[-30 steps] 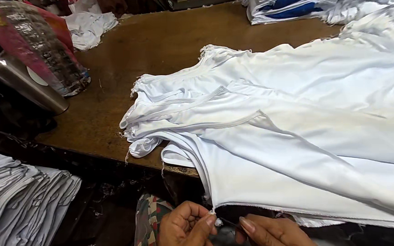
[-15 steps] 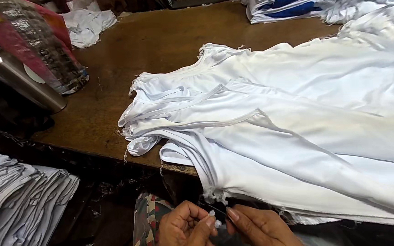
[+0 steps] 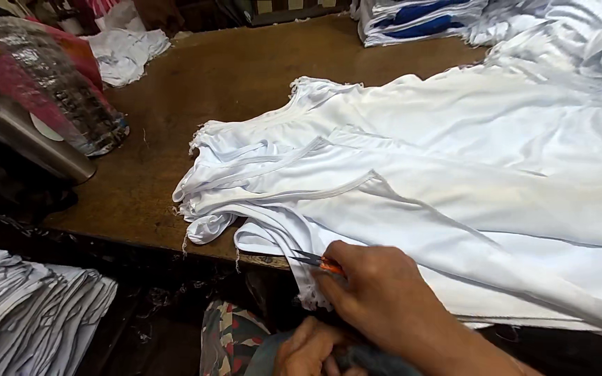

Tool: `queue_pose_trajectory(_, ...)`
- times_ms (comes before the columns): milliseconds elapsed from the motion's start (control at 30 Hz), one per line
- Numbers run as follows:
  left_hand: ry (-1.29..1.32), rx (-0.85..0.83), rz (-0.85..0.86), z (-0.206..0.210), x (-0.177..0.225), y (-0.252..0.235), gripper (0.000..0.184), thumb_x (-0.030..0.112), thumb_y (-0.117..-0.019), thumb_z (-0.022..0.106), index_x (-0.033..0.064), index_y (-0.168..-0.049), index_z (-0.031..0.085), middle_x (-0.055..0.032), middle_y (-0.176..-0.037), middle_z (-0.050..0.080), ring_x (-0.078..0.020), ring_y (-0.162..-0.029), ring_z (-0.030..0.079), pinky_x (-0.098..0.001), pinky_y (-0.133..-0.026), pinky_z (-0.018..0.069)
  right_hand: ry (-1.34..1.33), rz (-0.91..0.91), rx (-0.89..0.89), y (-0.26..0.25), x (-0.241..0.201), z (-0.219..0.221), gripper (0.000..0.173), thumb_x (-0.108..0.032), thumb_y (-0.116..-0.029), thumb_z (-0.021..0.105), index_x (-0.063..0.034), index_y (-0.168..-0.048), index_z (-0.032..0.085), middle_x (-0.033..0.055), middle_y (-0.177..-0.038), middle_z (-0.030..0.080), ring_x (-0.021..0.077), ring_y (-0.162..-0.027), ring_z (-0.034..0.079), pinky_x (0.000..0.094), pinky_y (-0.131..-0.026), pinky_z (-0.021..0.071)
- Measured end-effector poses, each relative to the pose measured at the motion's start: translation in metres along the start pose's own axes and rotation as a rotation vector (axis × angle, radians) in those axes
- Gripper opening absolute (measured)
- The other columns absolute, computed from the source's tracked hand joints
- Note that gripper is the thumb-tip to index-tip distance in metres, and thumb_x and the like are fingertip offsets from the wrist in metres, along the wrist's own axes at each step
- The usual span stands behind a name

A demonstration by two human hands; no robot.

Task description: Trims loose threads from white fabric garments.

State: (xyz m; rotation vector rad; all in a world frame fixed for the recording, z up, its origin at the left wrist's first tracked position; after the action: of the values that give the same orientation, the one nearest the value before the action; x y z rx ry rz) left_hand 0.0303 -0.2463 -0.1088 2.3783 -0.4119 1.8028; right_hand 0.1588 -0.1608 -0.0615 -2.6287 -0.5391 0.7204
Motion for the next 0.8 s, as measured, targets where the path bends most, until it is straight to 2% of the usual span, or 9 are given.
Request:
queue_pose_trajectory(100,0.102,0.021,-0.022,-0.006,0.013,-0.005,0.022,0.008,-0.098,0.068,-0.0051,-0.115,0.071,-0.0103,-0.097,0.07,-0.0111,-0.071,0.067,-0.0259,-0.059,0.0593,-0.218,0.186,-0.316,-0.022,0.014,-0.01,0.023,-0.029,-0.0878,0.064,-0.0247,-0.066,0.059,-0.0107,-0.051,0.045,0.0046,-0.044,0.045,0.0288,-0.04,0.035)
queue_pose_trajectory(200,0.403,-0.053,-0.107,0.002,0.021,-0.016,0.034,0.007,-0.1049,0.056,-0.011,-0.133,0.059,-0.0112,-0.096,0.075,-0.0121,-0.065,0.068,-0.0282,-0.053,0.0583,-0.375,0.215,-0.455,-0.04,0.019,-0.031,0.031,-0.024,-0.0935,0.065,-0.0221,-0.063,0.061,-0.0074,-0.05,0.048,0.0058,-0.043,0.043,0.0271,-0.039,0.0309)
queue_pose_trajectory(267,0.59,-0.133,-0.177,0.016,0.022,-0.028,0.04,0.013,-0.1056,0.056,-0.0101,-0.138,0.053,-0.0128,-0.095,0.075,-0.0141,-0.063,0.069,-0.0287,-0.049,0.0576,-0.414,0.224,-0.506,-0.049,0.017,-0.043,0.031,-0.021,-0.0942,0.068,-0.0195,-0.063,0.064,-0.0049,-0.05,0.05,0.007,-0.042,0.044,0.0264,-0.038,0.0308)
queue_pose_trajectory(333,0.724,-0.187,-0.273,0.035,0.022,-0.042,0.037,0.014,-0.1035,0.06,-0.0071,-0.134,0.056,-0.014,-0.094,0.075,-0.0151,-0.061,0.069,-0.0282,-0.046,0.0566,-0.423,0.23,-0.523,-0.054,0.013,-0.048,0.032,-0.02,-0.0952,0.069,-0.0177,-0.063,0.064,-0.0034,-0.05,0.05,0.0077,-0.041,0.043,0.0258,-0.038,0.0301)
queue_pose_trajectory(433,0.84,-0.215,-0.406,0.062,0.021,-0.059,0.017,0.012,-0.1035,0.06,-0.0025,-0.111,0.066,-0.0132,-0.087,0.076,-0.0118,-0.057,0.068,-0.024,-0.045,0.0545,-0.427,0.228,-0.531,-0.054,0.011,-0.046,0.031,-0.021,-0.0973,0.068,-0.0167,-0.067,0.064,-0.0029,-0.051,0.05,0.0077,-0.043,0.044,0.0253,-0.039,0.0316)
queue_pose_trajectory(533,0.893,-0.185,-0.451,0.074,0.017,-0.064,0.018,0.008,-0.1043,0.057,-0.0018,-0.095,0.069,-0.01,-0.077,0.074,-0.0081,-0.053,0.065,-0.0207,-0.045,0.0526,-0.454,0.225,-0.512,-0.04,0.02,-0.047,0.031,-0.033,-0.1022,0.06,-0.0201,-0.074,0.065,-0.0054,-0.056,0.052,0.0063,-0.048,0.048,0.0238,-0.043,0.036)
queue_pose_trajectory(600,0.879,-0.17,-0.438,0.073,0.013,-0.061,0.022,0.008,-0.1045,0.056,-0.0008,-0.093,0.072,-0.0059,-0.072,0.071,-0.0056,-0.051,0.061,-0.0196,-0.045,0.0513,-0.512,0.191,-0.436,-0.019,0.032,-0.055,0.037,-0.045,-0.1057,0.047,-0.0241,-0.083,0.067,-0.0087,-0.059,0.053,0.0043,-0.048,0.049,0.0221,-0.043,0.0382)
queue_pose_trajectory(667,0.839,-0.163,-0.439,0.069,0.006,-0.054,0.022,0.009,-0.1045,0.057,-0.0025,-0.097,0.074,-0.0045,-0.071,0.07,-0.0053,-0.052,0.059,-0.0202,-0.045,0.0503,-0.598,0.186,-0.397,0.01,0.052,-0.066,0.043,-0.046,-0.1081,0.041,-0.0225,-0.091,0.073,-0.0109,-0.059,0.05,0.001,-0.047,0.045,0.0193,-0.042,0.036)
queue_pose_trajectory(800,0.787,-0.18,-0.427,0.064,-0.001,-0.037,0.024,0.005,-0.1051,0.052,-0.0053,-0.105,0.073,-0.0048,-0.075,0.071,-0.0054,-0.053,0.06,-0.0213,-0.047,0.0506,-0.615,0.332,-0.59,0.076,0.083,-0.089,0.042,-0.026,-0.1105,0.043,0.0013,-0.103,0.073,0.0047,-0.072,0.063,0.0081,-0.059,0.052,0.0297,-0.055,0.0435)
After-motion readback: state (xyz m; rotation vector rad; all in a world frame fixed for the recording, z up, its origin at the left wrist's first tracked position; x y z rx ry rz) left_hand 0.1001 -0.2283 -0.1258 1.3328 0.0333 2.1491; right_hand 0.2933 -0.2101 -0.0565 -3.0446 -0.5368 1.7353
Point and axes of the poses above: each hand's wrist, its own y-axis away from the middle knuckle, its own z-axis out of the palm, x = y × z, the point moved 5 cm from there along -y, towards the middle knuckle
